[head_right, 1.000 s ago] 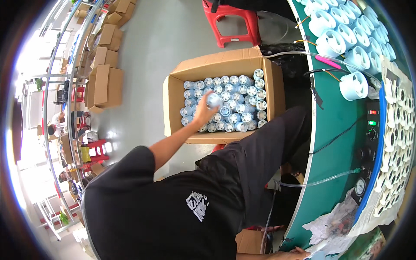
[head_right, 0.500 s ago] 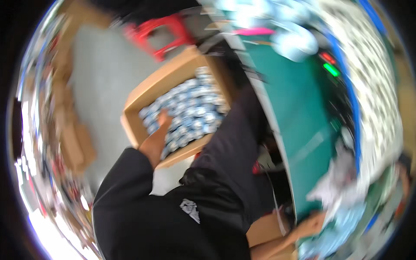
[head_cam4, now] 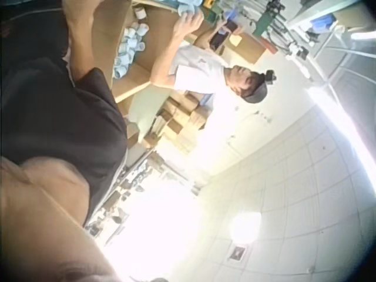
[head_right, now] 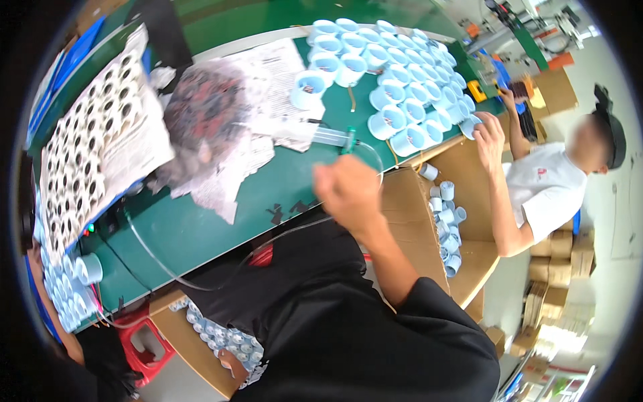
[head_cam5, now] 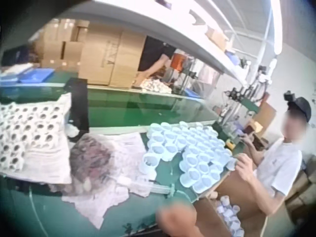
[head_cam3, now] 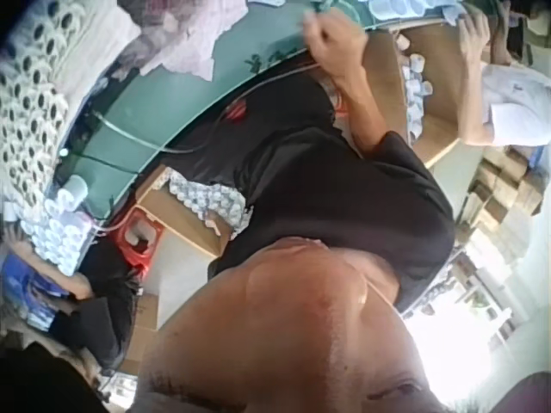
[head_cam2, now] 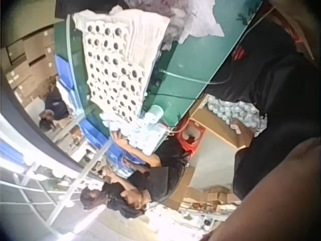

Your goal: Assemble electronic fan components into plastic housings and apply a substance with a syringe at an assembly line.

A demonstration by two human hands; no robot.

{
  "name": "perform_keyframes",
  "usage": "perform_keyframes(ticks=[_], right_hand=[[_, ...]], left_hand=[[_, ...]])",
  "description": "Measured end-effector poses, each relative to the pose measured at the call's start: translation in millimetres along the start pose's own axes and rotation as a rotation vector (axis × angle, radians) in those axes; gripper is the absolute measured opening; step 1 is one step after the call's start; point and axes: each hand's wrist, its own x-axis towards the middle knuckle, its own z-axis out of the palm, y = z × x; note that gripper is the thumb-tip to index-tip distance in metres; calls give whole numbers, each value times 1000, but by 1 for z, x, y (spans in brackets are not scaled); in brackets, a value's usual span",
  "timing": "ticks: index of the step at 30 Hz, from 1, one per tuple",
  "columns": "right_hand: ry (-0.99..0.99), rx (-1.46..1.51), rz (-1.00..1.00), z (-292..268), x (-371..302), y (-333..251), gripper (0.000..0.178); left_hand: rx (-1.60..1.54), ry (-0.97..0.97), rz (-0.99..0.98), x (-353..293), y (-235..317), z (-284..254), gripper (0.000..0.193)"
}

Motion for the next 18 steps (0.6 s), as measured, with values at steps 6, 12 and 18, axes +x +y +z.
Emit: perform_keyframes(ticks=[6, 12, 18], right_hand=[[-88, -412, 641, -87, -6, 62, 16], [55, -90, 632, -80, -18, 97, 12], [40, 168, 615, -56, -4, 95, 15]], left_hand=[[-314, -826, 343, -84, 123, -129, 22], [65, -936, 964, -239, 303, -256, 27], [-123, -1055, 1294, -332, 406, -259, 13]])
